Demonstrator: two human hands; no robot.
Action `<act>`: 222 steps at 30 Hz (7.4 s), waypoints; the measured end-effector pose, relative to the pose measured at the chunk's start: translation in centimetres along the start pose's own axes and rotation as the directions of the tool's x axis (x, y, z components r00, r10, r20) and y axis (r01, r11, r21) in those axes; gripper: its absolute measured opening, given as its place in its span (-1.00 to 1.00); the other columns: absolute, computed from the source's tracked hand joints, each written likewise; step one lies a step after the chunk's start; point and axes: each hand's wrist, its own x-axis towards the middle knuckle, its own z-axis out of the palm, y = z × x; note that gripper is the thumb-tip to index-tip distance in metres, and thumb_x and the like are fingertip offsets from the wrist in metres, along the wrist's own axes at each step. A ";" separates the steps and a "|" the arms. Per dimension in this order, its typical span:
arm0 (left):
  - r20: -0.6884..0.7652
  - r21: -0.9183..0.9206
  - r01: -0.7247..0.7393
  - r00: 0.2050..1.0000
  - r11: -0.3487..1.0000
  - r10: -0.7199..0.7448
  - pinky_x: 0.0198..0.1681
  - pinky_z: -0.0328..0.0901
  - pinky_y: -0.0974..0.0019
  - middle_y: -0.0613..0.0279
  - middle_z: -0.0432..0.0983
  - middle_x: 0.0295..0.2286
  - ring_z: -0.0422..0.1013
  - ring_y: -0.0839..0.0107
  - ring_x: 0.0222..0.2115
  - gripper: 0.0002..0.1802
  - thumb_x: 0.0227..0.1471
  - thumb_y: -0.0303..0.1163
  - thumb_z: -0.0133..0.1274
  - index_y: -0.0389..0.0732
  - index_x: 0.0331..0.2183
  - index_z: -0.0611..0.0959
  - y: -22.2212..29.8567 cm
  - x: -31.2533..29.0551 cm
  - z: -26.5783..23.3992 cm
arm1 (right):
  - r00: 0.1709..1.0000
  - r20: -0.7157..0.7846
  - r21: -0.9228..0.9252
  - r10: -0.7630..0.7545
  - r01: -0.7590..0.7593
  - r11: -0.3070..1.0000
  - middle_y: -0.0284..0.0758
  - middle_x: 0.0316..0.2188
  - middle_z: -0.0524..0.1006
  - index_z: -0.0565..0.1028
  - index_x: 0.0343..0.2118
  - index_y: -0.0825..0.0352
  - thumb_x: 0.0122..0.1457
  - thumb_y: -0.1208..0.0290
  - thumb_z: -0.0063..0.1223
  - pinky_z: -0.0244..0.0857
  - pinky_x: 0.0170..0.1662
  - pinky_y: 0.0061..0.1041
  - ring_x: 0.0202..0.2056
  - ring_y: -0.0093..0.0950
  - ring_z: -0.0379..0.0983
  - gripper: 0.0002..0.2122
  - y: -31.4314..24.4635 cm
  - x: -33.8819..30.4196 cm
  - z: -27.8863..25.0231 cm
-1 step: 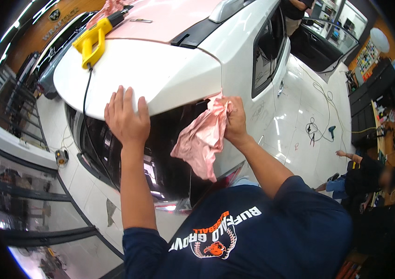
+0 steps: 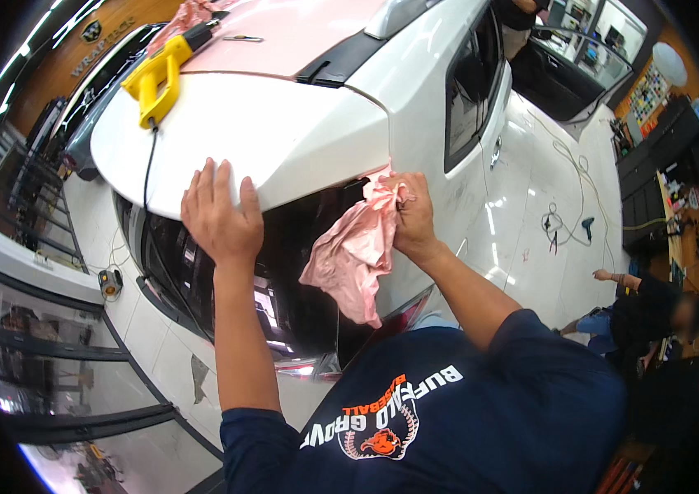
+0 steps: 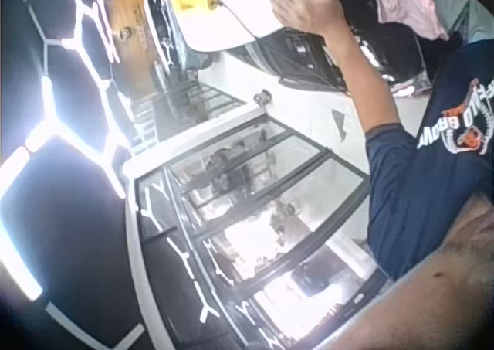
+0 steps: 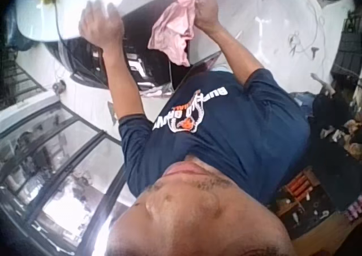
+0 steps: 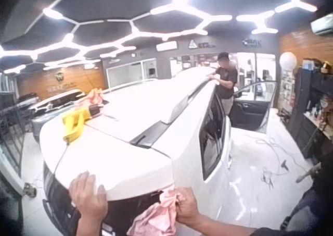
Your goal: The person removes a pink vinyl wrap from the roof of a white car. They use a heat gun to warm the material and a squeegee to smooth and lift edges, then peel off sections by hand. The removed wrap pieces are gathered and discarded.
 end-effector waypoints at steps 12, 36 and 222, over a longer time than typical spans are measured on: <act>0.126 -0.007 -0.005 0.992 1.000 0.006 0.17 0.08 0.03 -0.05 0.44 0.00 0.30 0.00 0.07 -0.56 0.19 -0.18 -0.10 -0.29 -0.04 0.57 0.6 -0.1 -1.6 | 0.938 0.199 0.393 0.284 -0.342 0.853 -0.15 -0.43 0.41 0.48 -0.36 0.39 0.17 0.43 -0.07 0.26 -0.20 -0.31 -0.30 -0.17 0.33 -0.86 3.0 1.9 -0.9; 0.232 -0.007 0.137 0.964 0.991 -0.131 0.25 -0.12 -0.04 0.04 0.37 0.08 0.19 0.09 0.17 -0.51 0.18 -0.09 -0.08 -0.19 0.02 0.52 0.8 -0.7 -1.7 | 0.670 0.465 0.857 0.579 -0.505 -0.104 -0.24 -0.12 0.45 0.35 -0.01 0.36 0.28 0.26 -0.09 0.36 0.00 -0.37 -0.07 -0.40 0.41 -0.68 9.7 2.7 -2.8; 0.740 0.378 0.205 0.519 0.903 -0.428 -0.28 0.28 0.28 0.13 0.50 -0.47 0.38 0.38 -0.41 -0.72 0.14 -0.30 -0.05 -0.35 -0.32 0.57 -2.7 22.4 11.4 | 0.652 0.662 0.040 -0.369 0.461 0.886 0.11 -0.31 0.55 0.55 -0.36 0.57 0.05 0.42 -0.01 0.35 -0.12 -0.22 -0.21 -0.04 0.50 -0.74 12.4 42.2 11.1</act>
